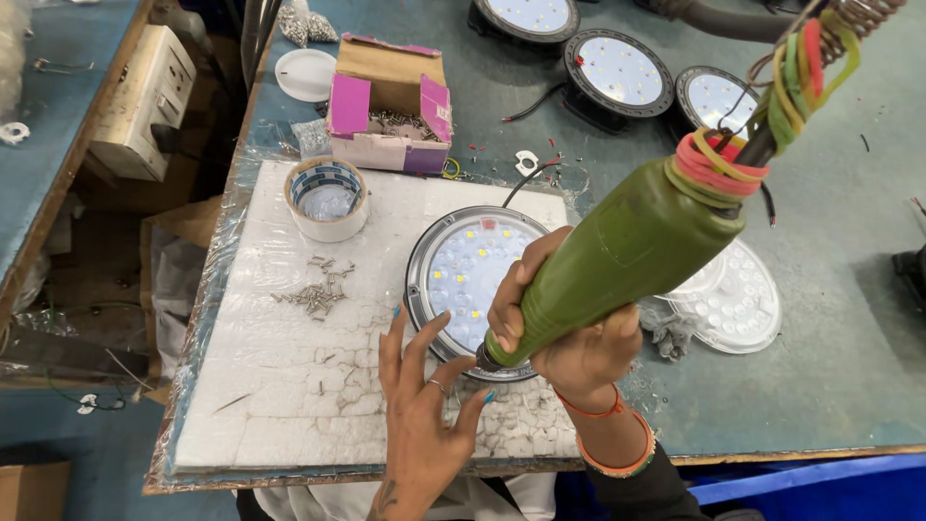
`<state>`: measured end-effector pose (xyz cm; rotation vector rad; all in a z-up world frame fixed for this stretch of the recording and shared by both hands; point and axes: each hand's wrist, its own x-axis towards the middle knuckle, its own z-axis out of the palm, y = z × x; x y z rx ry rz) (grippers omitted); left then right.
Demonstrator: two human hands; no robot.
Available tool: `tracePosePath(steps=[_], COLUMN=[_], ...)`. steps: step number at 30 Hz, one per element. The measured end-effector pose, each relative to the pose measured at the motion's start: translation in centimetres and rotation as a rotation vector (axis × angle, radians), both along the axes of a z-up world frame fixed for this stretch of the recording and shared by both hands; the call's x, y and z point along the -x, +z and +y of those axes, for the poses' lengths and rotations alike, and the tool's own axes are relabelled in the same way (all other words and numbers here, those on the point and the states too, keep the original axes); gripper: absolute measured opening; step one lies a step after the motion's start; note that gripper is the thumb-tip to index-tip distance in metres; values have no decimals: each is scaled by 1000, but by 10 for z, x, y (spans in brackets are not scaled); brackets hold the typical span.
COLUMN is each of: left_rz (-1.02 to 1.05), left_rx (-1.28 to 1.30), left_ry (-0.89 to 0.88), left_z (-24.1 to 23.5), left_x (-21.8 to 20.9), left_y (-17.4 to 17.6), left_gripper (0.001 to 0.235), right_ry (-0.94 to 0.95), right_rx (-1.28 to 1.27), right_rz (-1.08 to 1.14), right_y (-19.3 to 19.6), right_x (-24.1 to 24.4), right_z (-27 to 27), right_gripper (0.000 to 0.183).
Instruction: The person uses a green pneumatic screwdriver to fasten screws into the rim of a circular LED light fixture. They repeatedly pick up screws from the table and drive them into the fixture while holding the tool with their right hand.
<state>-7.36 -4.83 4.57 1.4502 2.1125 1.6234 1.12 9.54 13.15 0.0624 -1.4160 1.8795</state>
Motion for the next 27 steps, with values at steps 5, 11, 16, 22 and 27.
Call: tracePosePath(steps=[5, 11, 16, 22, 27], left_rz=[-27, -50, -65, -72, -71], left_rx=[-30, -36, -72, -96, -116], left_ry=[13, 2, 9, 12, 28], left_z=[-3, -4, -5, -5, -1], left_x=[0, 1, -2, -3, -3], left_y=[-4, -7, -9, -12, -16], left_gripper=[32, 35, 36, 36, 32], right_ry=[-31, -39, -37, -55, -66], right_rx=[-24, -6, -17, -32, -33], right_rz=[-9, -22, -26, -13, -4], right_y=[-3, -4, -3, -3, -5], right_x=[2, 9, 10, 11, 9], right_z=[-4, -5, -7, -9, -7], right_gripper=[82, 83, 82, 81, 80])
